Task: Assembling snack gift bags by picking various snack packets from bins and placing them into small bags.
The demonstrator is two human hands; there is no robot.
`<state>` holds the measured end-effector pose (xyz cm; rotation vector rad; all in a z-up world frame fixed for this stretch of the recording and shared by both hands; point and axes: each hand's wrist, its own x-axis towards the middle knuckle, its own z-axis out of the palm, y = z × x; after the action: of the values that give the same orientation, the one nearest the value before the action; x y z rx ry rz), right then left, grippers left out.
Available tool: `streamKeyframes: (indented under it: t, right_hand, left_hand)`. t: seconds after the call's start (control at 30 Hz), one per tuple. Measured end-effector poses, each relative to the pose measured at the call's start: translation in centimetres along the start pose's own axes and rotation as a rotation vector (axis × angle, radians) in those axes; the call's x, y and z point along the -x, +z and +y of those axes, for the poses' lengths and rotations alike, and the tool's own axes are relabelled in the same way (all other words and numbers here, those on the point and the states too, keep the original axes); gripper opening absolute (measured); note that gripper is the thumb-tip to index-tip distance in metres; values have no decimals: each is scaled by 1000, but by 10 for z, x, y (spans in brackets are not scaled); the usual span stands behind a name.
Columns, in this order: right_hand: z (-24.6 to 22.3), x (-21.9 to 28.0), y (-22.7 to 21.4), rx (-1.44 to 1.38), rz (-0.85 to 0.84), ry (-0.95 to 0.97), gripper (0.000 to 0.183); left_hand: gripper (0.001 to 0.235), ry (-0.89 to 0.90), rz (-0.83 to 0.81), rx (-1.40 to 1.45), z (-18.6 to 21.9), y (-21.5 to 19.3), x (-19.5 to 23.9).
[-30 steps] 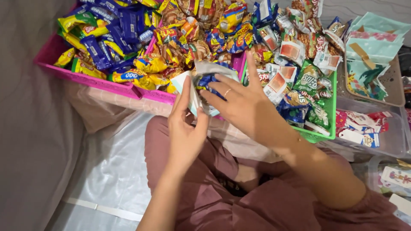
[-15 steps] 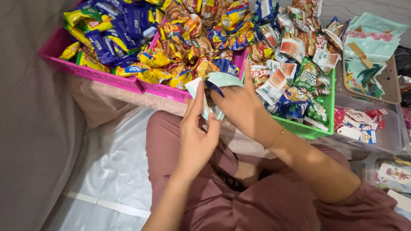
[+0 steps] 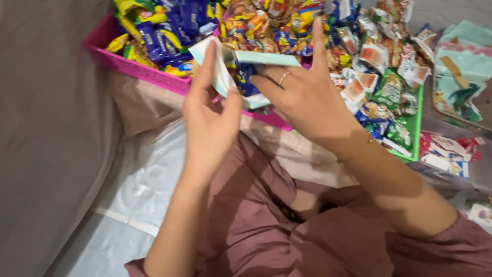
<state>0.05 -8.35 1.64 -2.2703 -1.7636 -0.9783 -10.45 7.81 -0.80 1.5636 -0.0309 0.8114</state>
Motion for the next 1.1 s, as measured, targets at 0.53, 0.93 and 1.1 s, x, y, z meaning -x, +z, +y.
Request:
streamKeyframes:
  t: [0.53,0.93,1.1]
  right_hand:
    - [-32,-170,166,-868,441,155,15]
    - [-52,-207,351,-195,-139,-25,40]
    - [-34,-195,299,-178,-57,13,42]
  left_hand:
    - [58,19,173,-266,24,-189,-31]
    - [68,-348,354,-439,23,-224,3]
    - [67,-335,253,-260,13,-212,7]
